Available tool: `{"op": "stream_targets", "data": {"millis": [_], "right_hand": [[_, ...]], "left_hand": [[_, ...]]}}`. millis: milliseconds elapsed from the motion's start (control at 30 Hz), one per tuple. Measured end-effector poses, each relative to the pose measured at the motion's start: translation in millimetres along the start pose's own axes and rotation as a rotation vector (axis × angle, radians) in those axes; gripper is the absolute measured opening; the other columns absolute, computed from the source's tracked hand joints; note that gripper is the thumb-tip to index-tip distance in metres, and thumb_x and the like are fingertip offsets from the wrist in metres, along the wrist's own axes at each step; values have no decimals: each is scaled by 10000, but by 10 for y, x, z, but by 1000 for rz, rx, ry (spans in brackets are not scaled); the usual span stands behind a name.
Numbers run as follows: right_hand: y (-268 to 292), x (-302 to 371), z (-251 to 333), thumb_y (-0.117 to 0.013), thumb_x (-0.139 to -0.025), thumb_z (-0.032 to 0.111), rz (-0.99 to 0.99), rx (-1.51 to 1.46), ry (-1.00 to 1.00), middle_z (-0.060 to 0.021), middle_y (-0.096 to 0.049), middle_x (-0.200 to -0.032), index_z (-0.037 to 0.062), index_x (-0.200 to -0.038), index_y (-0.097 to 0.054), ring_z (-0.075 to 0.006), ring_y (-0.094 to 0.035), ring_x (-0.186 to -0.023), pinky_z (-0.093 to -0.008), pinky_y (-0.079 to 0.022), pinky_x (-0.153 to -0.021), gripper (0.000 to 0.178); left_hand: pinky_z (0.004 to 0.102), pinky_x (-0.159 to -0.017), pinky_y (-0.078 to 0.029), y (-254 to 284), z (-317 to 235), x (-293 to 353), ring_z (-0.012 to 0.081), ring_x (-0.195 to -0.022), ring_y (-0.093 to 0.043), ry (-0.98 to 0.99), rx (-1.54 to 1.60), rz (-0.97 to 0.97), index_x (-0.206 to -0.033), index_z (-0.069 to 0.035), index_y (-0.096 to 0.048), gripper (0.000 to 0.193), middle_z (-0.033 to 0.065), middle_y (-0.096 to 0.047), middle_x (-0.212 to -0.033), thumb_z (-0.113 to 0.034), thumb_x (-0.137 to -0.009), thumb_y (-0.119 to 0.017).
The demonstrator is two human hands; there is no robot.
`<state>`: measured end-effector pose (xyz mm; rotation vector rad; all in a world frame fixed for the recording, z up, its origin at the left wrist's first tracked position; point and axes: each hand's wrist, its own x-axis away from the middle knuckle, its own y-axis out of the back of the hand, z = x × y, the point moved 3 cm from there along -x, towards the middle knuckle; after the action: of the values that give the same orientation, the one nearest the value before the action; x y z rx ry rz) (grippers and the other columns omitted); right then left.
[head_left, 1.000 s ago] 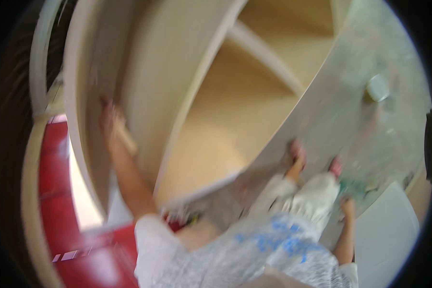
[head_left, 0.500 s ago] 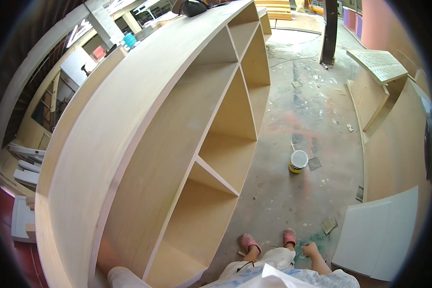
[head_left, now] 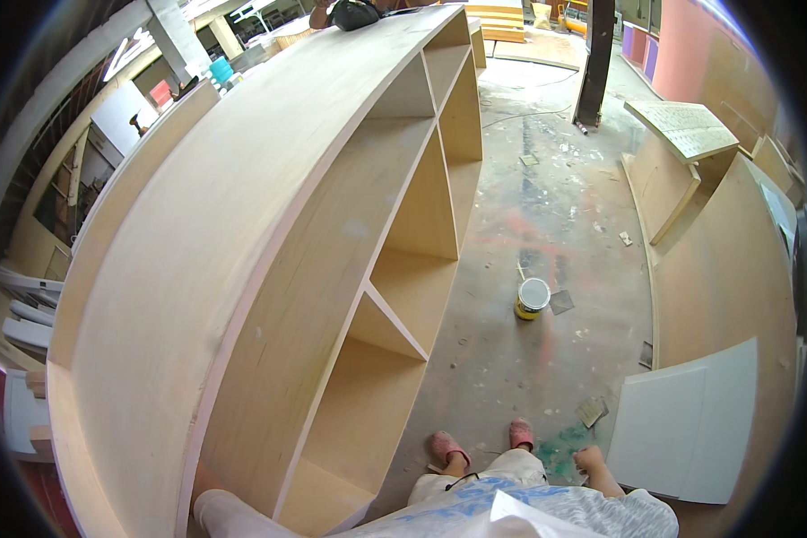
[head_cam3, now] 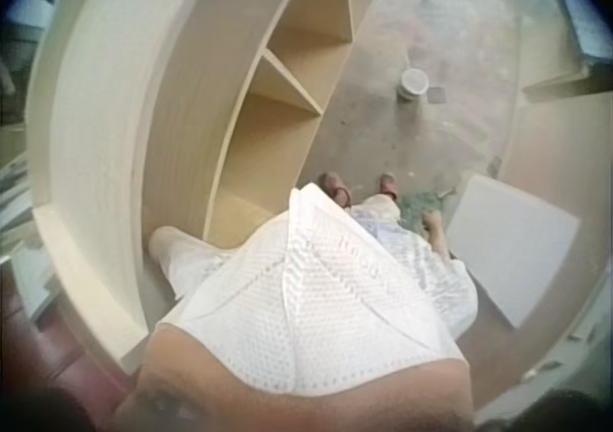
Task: The person paints a wooden cabinet by dipping a paint roller into a paint can and applying paint across the surfaces of the cabinet.
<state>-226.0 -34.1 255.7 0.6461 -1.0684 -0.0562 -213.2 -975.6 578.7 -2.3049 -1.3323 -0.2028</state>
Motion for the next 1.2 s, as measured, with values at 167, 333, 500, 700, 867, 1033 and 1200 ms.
{"op": "stream_targets", "data": {"millis": [167,333,500,700,867,1033,1200], "right_hand": [[-233,-113,58,-599,-645,138,23,61,90,-131,-575,-585,-37,-674,-600,-221,-555,-478,-331,-452,-414,178],[-414,-424,348,-566,-661,137,119,581,570,-107,-554,-577,-50,-747,-588,-195,-532,-459,-328,-427,-405,207],[-495,-924,854,-561,-702,184,-16,539,893,-134,-583,-672,-7,-1005,-544,-193,-578,-586,-327,-458,-540,358],[-519,-1471,1167,-538,-760,137,490,119,828,-11,-456,-588,29,-1060,-504,-86,-398,-490,-232,-333,-431,321],[-266,-1808,897,-551,-759,221,443,395,813,-176,-584,-821,-5,-1056,-505,-232,-557,-710,-319,-425,-667,376],[-84,-2213,291,-535,-756,223,445,518,773,-176,-576,-823,-9,-1052,-504,-265,-560,-758,-330,-418,-701,377],[-135,-2413,-59,-545,-746,203,429,527,760,-152,-563,-716,-4,-1019,-520,-240,-539,-657,-319,-414,-628,344]], "left_hand": [[243,-359,-321,43,-73,-3,101,-372,-361,-79,-144,-68,-618,-140,-409,217,-25,-334,-456,-246,-777,-512],[247,-362,-325,-154,-295,514,104,-371,-367,-244,-456,-159,-611,-150,-412,227,-28,-334,-450,-267,-766,-529],[251,-364,-329,-802,-216,1539,107,-370,-372,-376,-680,-172,-604,-160,-415,237,-30,-333,-443,-288,-756,-545],[203,-350,-314,-1644,936,3165,74,-362,-322,-49,-332,-103,-598,-115,-399,227,-31,-354,-476,-142,-784,-526],[177,-312,-286,-2202,1659,4104,54,-349,-306,-28,-75,56,-651,-83,-408,197,-18,-355,-479,-116,-843,-434],[206,-343,-313,-2446,1947,4598,75,-383,-328,-35,27,118,-777,36,-426,206,8,-338,-521,-120,-885,-345],[204,-323,-315,-2476,1814,4568,76,-368,-338,-62,151,120,-786,30,-406,138,15,-357,-531,-79,-852,-353]]}}
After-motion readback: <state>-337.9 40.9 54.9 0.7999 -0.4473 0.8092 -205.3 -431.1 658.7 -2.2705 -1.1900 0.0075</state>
